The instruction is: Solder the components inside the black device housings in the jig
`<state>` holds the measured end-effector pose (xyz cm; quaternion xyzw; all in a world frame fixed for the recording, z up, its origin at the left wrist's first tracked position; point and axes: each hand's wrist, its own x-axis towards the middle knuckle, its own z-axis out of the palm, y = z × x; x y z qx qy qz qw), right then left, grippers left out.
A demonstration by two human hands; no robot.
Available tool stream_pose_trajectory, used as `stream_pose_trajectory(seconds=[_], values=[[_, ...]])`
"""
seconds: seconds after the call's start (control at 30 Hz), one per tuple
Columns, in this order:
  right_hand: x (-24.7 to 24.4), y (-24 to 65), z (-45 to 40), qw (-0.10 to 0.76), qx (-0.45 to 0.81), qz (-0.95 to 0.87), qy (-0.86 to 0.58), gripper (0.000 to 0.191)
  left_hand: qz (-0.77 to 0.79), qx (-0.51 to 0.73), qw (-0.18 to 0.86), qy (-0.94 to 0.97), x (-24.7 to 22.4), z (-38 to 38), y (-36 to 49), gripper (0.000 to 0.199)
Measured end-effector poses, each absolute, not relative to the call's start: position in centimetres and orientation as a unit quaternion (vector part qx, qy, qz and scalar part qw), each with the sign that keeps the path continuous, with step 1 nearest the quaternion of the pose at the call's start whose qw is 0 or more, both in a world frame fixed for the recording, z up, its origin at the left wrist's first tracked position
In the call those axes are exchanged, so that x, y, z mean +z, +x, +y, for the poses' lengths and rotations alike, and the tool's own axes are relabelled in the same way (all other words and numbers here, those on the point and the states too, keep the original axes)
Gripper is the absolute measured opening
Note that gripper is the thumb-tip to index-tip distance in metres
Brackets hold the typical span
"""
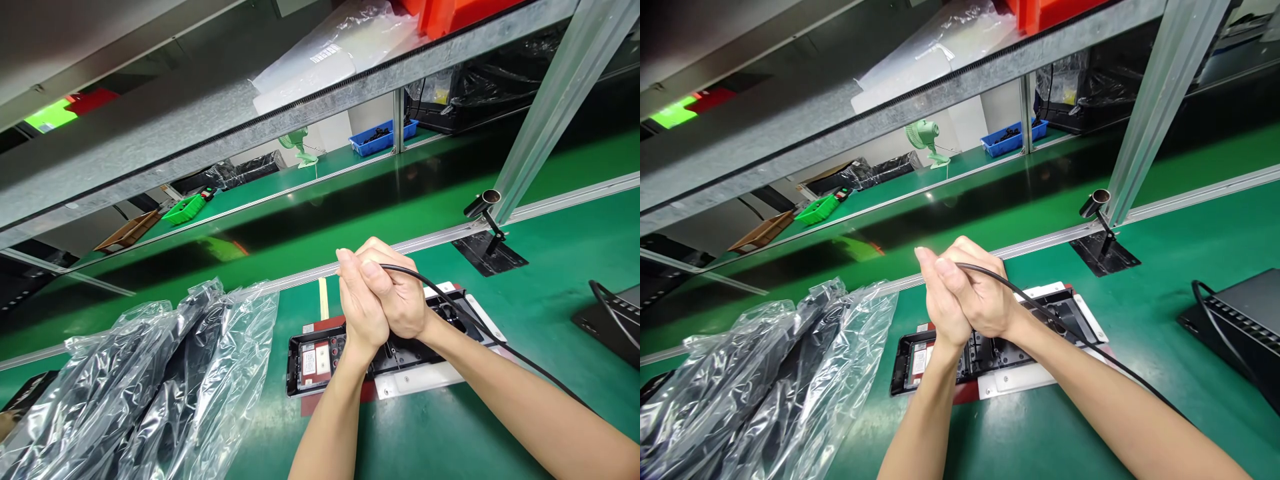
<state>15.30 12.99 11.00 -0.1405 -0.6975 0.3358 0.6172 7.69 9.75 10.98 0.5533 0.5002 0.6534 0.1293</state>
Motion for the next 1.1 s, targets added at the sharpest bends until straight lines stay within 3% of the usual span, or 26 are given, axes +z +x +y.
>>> stream_pose_trajectory(seconds=[1.1], values=[[11.08, 15.16, 12.85, 0.619, 0.343, -0.691, -0.148, 0.037, 0.496, 0.643, 0.160, 0.562, 11.38, 9.75, 7.83, 0.058]])
